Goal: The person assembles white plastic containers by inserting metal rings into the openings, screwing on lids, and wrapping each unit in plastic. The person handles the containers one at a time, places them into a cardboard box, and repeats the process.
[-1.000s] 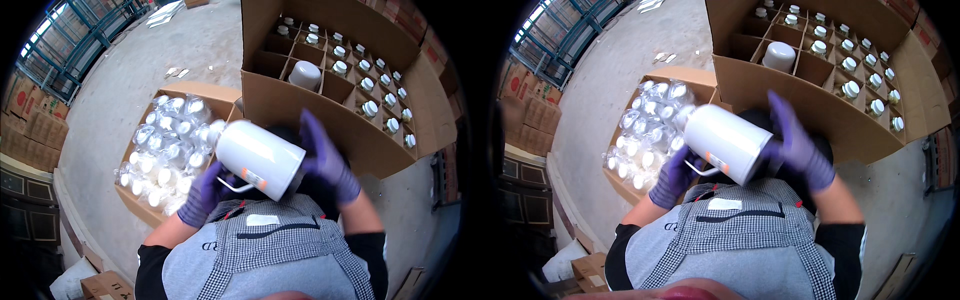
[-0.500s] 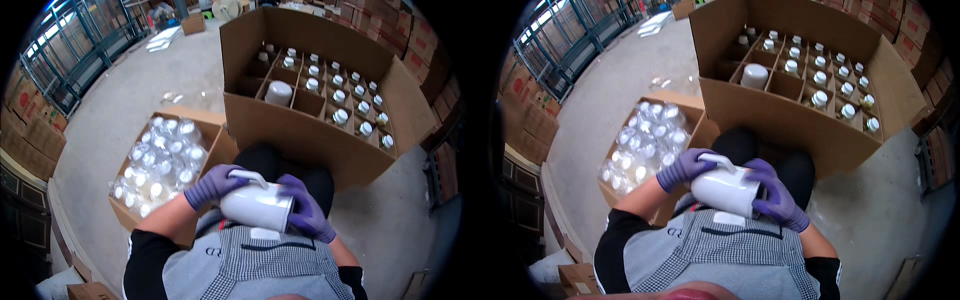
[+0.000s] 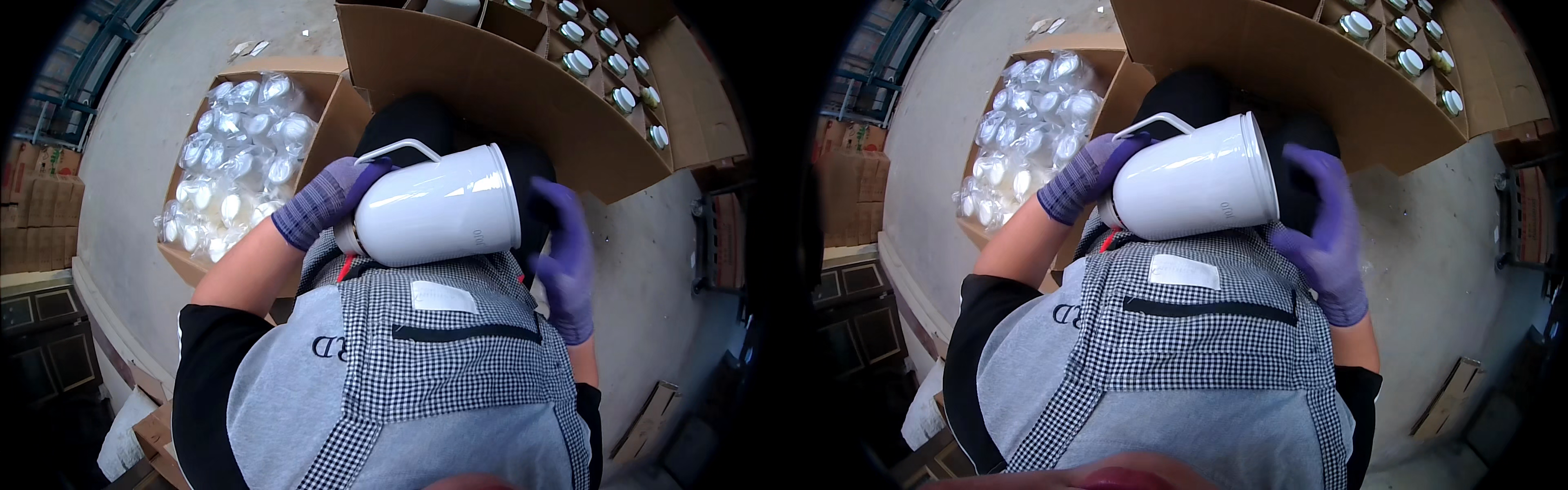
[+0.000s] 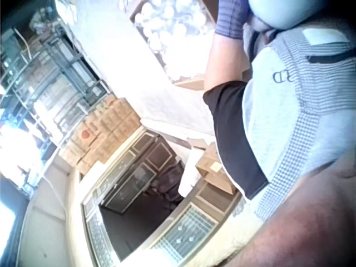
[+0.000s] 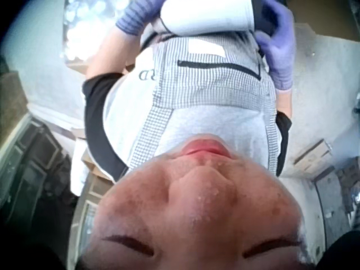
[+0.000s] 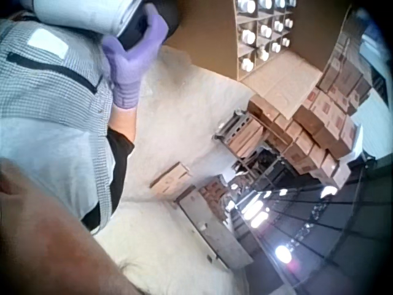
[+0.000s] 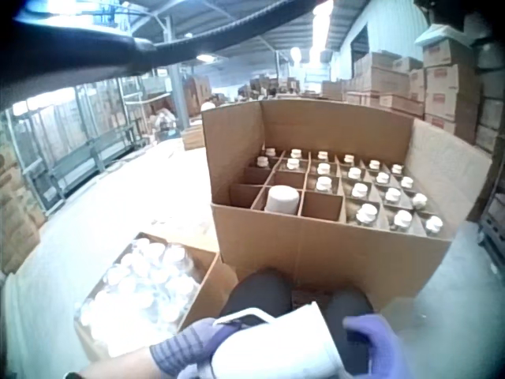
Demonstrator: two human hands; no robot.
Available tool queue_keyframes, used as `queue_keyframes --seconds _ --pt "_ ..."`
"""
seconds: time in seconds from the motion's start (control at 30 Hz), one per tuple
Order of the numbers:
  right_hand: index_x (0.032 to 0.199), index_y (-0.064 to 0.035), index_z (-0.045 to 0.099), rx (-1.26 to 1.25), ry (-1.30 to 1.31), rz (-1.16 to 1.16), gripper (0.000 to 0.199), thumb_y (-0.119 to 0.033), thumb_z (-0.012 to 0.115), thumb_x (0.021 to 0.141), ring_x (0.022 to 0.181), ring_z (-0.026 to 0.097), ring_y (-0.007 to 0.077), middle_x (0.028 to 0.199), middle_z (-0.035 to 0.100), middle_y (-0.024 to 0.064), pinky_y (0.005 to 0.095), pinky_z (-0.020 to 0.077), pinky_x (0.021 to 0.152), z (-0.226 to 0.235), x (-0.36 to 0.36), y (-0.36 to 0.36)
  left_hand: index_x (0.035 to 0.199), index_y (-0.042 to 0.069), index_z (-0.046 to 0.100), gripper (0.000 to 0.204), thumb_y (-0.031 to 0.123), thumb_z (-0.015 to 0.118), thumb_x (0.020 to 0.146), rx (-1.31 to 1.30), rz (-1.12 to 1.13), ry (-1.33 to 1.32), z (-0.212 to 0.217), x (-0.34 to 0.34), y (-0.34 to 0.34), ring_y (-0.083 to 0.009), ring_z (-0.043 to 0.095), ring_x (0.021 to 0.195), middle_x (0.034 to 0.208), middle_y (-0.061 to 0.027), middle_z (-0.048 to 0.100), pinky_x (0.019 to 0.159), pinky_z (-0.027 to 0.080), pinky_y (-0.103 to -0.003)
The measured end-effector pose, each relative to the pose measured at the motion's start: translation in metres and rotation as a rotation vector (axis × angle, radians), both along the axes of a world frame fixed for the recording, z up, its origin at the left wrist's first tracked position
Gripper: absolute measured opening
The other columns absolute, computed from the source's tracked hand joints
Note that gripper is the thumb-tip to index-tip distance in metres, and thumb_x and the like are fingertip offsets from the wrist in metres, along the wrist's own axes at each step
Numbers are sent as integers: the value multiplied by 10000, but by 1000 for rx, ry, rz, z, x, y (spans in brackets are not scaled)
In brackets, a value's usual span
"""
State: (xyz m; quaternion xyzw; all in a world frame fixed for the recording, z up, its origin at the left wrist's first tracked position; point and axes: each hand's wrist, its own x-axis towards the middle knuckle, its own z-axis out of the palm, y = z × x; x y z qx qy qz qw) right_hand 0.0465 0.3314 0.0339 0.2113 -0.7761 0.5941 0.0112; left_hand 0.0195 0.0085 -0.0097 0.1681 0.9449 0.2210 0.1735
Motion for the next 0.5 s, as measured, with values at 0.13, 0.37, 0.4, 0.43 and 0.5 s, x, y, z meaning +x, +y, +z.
queue_keyframes --seconds 0.13,0.37,0.4,0.43,0.5 --pt "1367 14 516 156 -98 -49 660 -428 689 909 1228 533 311 1292 545 159 412 404 1082 -48 -1 -15 1208 95 671 295 200 556 957 127 42 134 -12 -1 1 -305 710 980 1086 -166 719 847 570 -383" --pt "1461 -20 419 -681 -371 4 635 -490 433 1034 1299 524 301 1401 532 167 465 437 1100 -51 -4 8 1201 101 681 298 252 589 961 366 116 50 -10 -18 -68 -241 694 968 1124 -130 703 890 529 -367" --pt "1472 -29 413 -1064 -487 146 626 -499 376 1060 1289 542 296 1403 543 166 463 454 1094 -47 -12 8 1203 99 677 303 258 591 960 600 221 -31 -10 -20 -68 -247 691 973 1120 -131 700 896 521 -381" --pt "1418 -14 463 -1018 -537 128 566 -449 416 1059 1237 573 271 1346 582 149 427 481 1051 -44 -18 -5 1206 96 673 308 263 593 959 813 255 -71 -8 -22 -61 -254 687 978 1115 -132 697 902 513 -395" --pt "1311 15 562 -918 -644 84 447 -348 497 1057 1133 635 221 1231 662 115 356 536 966 -40 -23 -29 1211 92 665 319 274 597 957 1206 204 -126 -9 -25 -34 -267 679 987 1106 -134 691 915 497 -422"
